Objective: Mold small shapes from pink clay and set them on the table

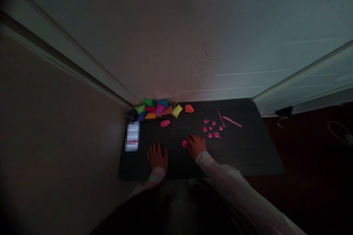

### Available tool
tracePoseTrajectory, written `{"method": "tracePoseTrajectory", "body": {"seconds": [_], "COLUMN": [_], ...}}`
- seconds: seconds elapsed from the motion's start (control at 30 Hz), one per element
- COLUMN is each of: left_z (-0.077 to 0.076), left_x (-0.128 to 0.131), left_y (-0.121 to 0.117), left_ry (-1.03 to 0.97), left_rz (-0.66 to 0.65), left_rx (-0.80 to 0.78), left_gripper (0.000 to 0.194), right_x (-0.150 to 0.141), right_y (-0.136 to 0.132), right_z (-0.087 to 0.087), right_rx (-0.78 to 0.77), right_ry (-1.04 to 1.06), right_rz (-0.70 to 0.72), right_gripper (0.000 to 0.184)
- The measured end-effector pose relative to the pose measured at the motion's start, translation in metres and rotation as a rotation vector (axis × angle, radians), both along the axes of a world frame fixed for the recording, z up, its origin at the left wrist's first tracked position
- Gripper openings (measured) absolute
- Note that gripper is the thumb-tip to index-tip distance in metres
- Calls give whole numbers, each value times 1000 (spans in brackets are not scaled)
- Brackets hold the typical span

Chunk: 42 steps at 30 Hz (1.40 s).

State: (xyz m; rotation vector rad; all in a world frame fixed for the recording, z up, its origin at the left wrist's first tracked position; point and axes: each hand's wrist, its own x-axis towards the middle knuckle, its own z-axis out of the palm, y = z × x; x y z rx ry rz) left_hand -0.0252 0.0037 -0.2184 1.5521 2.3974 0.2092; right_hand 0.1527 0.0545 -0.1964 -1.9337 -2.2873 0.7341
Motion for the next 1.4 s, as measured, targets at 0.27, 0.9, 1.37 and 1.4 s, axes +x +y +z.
{"method": "tracePoseTrajectory", "body": {"seconds": [0.27, 0.9, 1.37, 1.4], "left_z": [6, 239, 278, 280], "left_x": [-2, 19, 27, 18], "left_y": [2, 80, 65, 66], "left_ry": [-142, -1293, -1648, -1630], "left_rz": [70, -287, -161, -148], "left_rx": [9, 206, 395, 390], "left_gripper": [45, 18, 21, 29], "right_x": [-5, -5, -3, -1], "right_y": [16, 38, 18, 19], "right_z": [7, 235, 269, 269], "right_rx": [-190, -121, 41, 18], "right_ry": [89, 1192, 1124, 1126], "right_rz": [-28, -99, -87, -90], "right_gripper": [25, 17, 17, 18]}}
